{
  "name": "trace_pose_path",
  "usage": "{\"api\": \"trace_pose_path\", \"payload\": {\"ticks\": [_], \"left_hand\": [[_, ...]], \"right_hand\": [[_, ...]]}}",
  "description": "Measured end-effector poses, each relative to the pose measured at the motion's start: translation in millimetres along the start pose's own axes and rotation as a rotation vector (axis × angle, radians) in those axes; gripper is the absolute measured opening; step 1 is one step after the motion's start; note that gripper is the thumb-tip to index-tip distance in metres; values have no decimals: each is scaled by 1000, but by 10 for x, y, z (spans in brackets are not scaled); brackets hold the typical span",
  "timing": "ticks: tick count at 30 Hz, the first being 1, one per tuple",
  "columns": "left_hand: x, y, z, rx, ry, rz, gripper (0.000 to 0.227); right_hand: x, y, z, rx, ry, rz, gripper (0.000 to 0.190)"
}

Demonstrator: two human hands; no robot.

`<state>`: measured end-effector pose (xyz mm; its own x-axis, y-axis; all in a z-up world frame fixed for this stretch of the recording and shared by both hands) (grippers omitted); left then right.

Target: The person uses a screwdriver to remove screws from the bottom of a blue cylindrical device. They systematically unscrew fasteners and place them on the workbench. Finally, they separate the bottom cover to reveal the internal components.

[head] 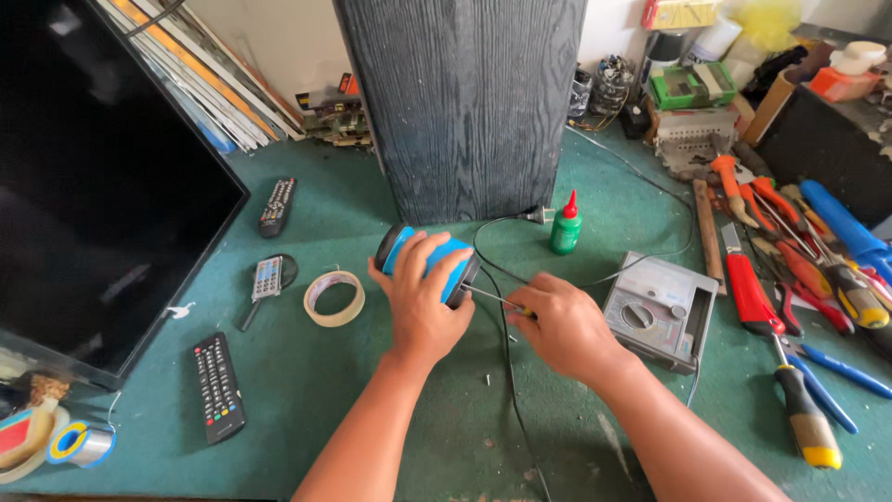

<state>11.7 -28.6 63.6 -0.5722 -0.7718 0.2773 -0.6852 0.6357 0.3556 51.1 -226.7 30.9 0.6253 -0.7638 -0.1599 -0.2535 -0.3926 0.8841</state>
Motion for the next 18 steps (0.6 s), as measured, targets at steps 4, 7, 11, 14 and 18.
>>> {"api": "trace_pose_path", "payload": {"ticks": [4,7,11,14,18], "left_hand": [[141,-45,-5,-30,-55,-44,71],[154,-74,61,-35,-25,-45,75],[183,-104,62,-47,-58,-60,76],[247,-111,34,-48,-68,-53,73],[266,-121,35,-36,-83,-48,69]], "right_hand": [[-81,158,-34,-8,-66,-113,15],[-131,131,-16,-49,-86,-271,19],[10,-78,-42,33,-70,-178,13],[49,-67,-30,72,-112,-178,23],[-136,78,-38,-24,-116,-372,19]]}}
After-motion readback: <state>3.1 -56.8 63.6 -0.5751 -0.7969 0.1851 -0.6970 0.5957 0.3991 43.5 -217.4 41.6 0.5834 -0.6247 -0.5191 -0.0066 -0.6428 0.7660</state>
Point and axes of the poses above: each hand's wrist, its own z-axis away from the middle knuckle, its own y-axis out of the back of the hand, x = y × z, the point moved 6 cm from there along -z, towards the middle knuckle, and after that the axes turned 11 degrees about z, right-handed, at the moved point
